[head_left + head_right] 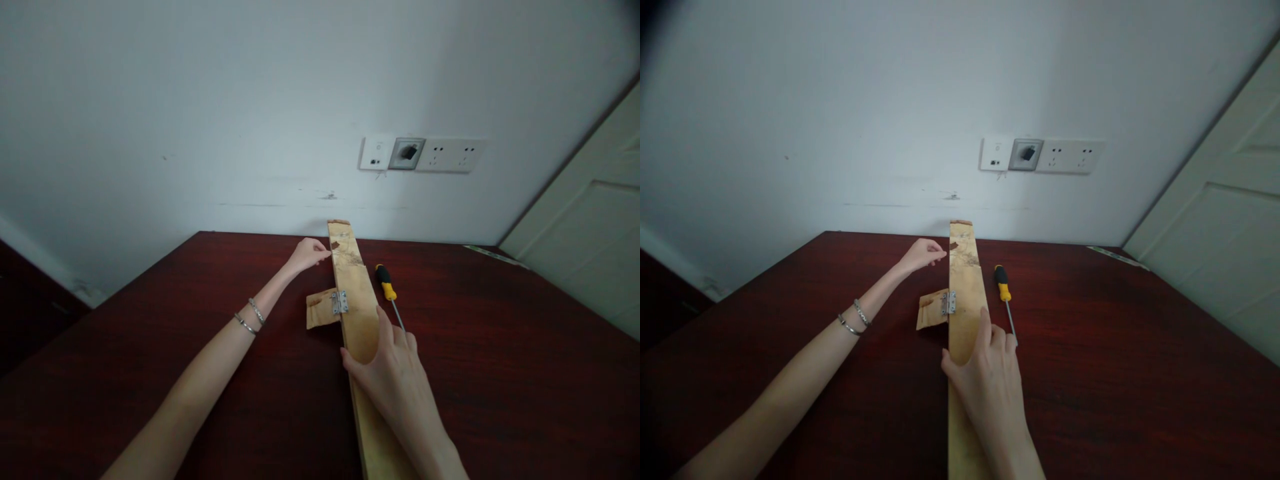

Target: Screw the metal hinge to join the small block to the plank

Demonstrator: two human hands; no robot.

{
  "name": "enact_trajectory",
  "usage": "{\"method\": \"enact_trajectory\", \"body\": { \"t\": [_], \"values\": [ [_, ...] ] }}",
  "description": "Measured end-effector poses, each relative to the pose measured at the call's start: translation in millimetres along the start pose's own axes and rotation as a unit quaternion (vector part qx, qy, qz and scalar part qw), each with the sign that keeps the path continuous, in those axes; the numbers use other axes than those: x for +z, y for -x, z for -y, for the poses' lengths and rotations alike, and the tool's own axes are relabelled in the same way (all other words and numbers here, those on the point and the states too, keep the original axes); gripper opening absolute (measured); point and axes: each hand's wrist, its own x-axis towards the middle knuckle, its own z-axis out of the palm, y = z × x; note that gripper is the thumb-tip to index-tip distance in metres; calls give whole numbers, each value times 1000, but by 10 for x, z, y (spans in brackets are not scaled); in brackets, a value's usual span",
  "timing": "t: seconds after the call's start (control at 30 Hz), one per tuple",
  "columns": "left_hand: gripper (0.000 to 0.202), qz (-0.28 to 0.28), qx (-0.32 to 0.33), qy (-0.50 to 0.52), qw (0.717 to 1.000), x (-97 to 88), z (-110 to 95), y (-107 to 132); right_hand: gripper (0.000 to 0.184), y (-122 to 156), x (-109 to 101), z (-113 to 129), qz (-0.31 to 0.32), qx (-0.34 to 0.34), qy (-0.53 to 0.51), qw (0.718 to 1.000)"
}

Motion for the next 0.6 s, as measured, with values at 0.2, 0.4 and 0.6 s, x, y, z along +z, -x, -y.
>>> {"method": "enact_trajectory", "body": {
  "t": [0.2, 0.4, 0.6],
  "values": [
    [14, 109, 146, -82, 980, -34, -268, 215, 80, 2, -14, 11, 3, 5, 5, 1000],
    [11, 140, 140, -94, 976, -32, -350, 287, 73, -7, -30, 22, 6, 10, -2, 1000],
    [4, 141, 115, -123, 975, 327, -578, -73, 70, 2, -7, 14, 12, 7, -4, 1000]
  ]
}}
